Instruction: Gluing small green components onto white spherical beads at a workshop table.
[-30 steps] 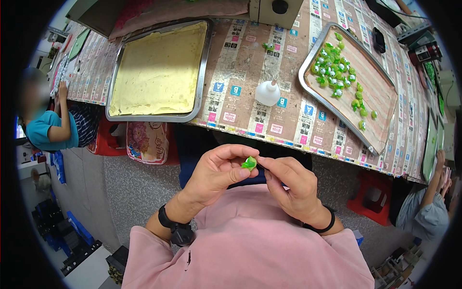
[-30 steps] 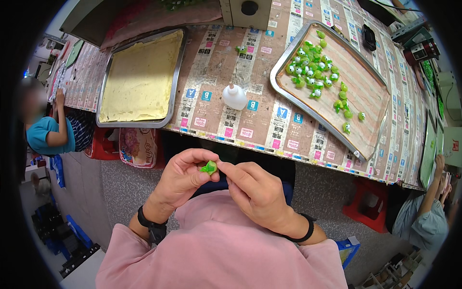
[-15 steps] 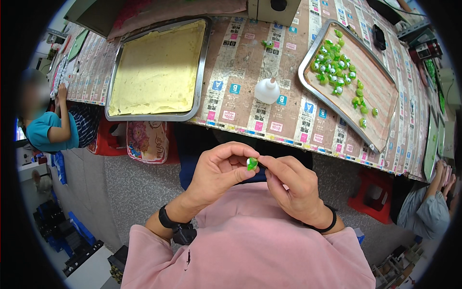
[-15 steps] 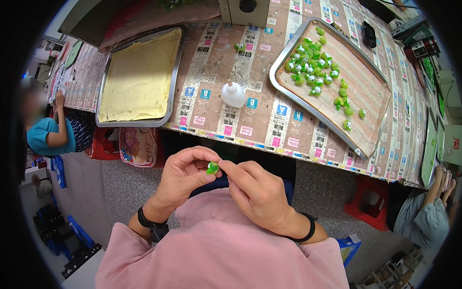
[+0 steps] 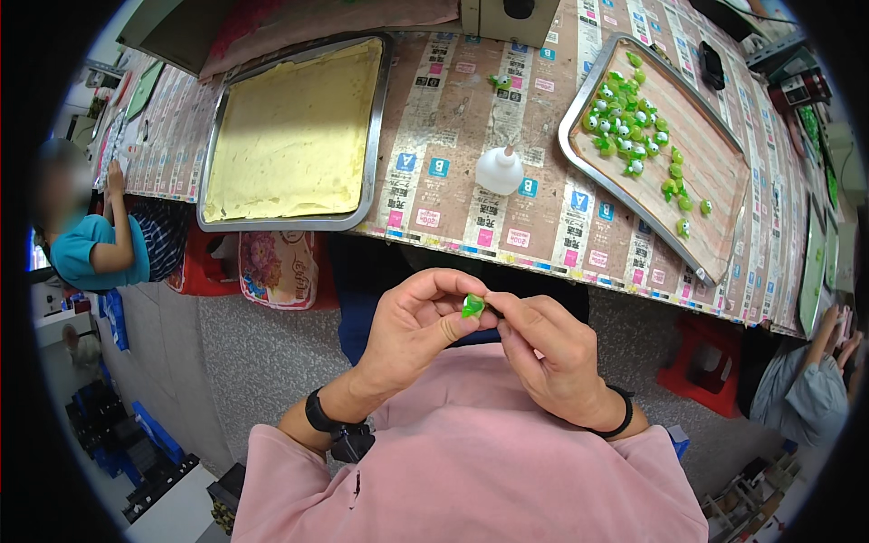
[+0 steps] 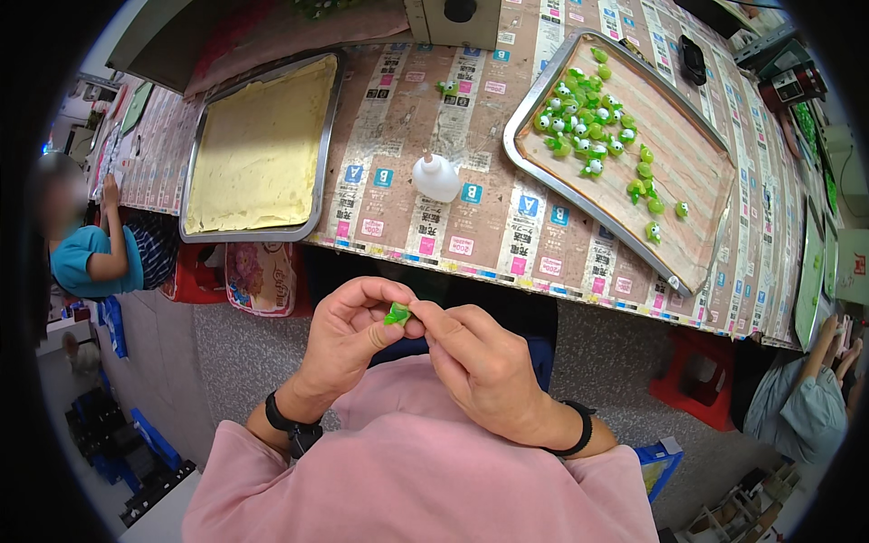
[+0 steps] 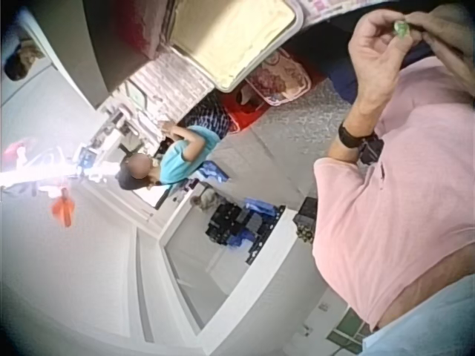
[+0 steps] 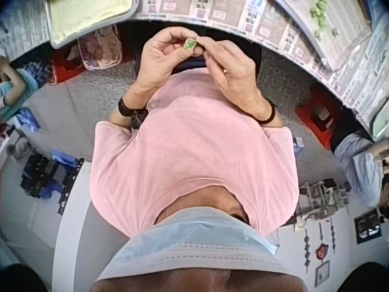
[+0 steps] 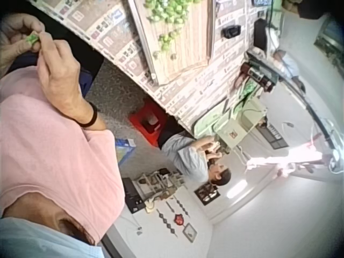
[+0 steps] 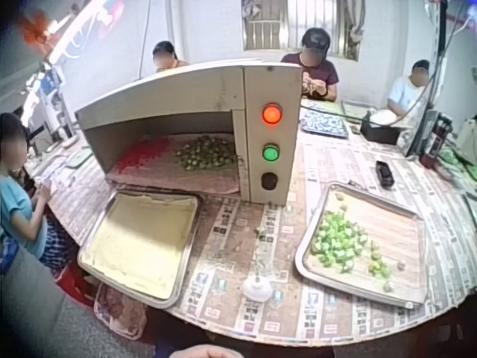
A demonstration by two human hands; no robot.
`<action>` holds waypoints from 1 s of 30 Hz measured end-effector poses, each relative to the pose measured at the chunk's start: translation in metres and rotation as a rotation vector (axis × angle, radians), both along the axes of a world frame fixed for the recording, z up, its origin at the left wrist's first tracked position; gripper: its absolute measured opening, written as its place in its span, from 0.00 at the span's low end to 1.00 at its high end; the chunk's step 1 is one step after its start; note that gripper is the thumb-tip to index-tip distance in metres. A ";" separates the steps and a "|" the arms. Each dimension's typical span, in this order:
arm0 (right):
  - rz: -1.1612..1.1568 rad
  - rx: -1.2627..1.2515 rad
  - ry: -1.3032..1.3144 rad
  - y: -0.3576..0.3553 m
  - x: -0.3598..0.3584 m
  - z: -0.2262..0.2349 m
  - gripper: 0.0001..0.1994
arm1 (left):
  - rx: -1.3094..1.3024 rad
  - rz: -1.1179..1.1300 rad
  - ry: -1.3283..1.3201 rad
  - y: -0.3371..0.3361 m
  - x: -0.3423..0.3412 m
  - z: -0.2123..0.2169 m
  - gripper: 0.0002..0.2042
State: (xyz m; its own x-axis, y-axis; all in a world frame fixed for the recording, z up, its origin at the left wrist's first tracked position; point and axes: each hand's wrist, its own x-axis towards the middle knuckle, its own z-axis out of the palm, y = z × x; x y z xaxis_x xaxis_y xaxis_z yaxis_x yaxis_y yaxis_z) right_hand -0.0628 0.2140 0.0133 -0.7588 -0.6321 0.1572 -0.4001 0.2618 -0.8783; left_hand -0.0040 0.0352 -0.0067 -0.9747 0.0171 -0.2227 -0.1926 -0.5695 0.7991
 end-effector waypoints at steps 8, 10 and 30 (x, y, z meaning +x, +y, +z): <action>0.006 0.032 0.029 -0.001 -0.001 0.002 0.22 | -0.070 0.035 0.009 0.002 -0.001 0.002 0.12; 0.000 0.040 0.029 -0.003 0.000 0.003 0.22 | -0.137 0.071 0.037 0.004 -0.001 0.002 0.12; 0.020 0.024 -0.005 -0.004 0.001 0.003 0.23 | -0.239 0.093 0.129 0.003 0.001 0.000 0.11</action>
